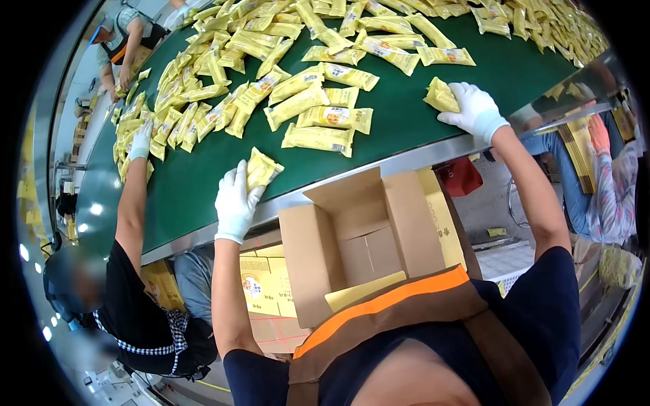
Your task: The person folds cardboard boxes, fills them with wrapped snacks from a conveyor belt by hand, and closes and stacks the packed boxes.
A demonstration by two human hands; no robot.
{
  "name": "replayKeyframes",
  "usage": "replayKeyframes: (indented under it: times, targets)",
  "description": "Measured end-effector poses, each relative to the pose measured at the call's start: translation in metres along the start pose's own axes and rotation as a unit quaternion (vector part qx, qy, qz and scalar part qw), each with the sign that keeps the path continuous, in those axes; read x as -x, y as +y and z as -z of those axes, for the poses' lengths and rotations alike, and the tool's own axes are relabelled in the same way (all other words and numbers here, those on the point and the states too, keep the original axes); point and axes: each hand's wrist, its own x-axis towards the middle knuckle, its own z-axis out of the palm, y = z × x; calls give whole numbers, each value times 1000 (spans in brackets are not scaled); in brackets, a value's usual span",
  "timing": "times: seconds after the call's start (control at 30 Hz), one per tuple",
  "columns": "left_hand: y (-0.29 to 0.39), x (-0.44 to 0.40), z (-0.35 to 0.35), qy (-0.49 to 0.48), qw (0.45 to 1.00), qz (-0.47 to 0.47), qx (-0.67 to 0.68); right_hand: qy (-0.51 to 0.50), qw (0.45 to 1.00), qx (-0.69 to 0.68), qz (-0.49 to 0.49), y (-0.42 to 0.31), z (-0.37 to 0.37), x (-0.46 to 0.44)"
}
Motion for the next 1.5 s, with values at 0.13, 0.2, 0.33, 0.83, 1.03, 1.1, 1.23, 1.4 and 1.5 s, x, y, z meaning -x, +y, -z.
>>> replayKeyframes:
  times: [0.13, 0.2, 0.33, 0.83, 1.03, 1.1, 1.23, 1.4, 1.5]
  targets:
    - [13, 6, 6, -1, 999, 42, 7, 8, 980, -198, -3, -7, 19, -41]
    - [22, 6, 13, -23, 998, 49, -11, 0, 934, -356, 47, -16, 38, -79]
    - [21, -6, 17, -56, 996, 36, 59, -74, 957, -279, 31, -34, 24, -137]
    - [120, -85, 18, -135, 965, -206, 94, -100, 986, -24, 131, -30, 33, -23]
    - [122, -69, 11, -58, 978, -194, 60, -58, 984, -57, 157, -54, 16, -30]
    - [118, -69, 7, -43, 977, -205, 40, 14, 981, -44, 191, -50, 8, -21]
    - [114, -73, 0, -87, 975, -202, -20, 27, 986, -77, 146, -25, 15, -11]
    - [115, -88, 23, -169, 971, -152, 69, -126, 991, -39, 23, -7, 25, -6]
    - [121, -125, 33, -106, 962, -177, 179, -144, 983, -101, 46, 0, 32, -12]
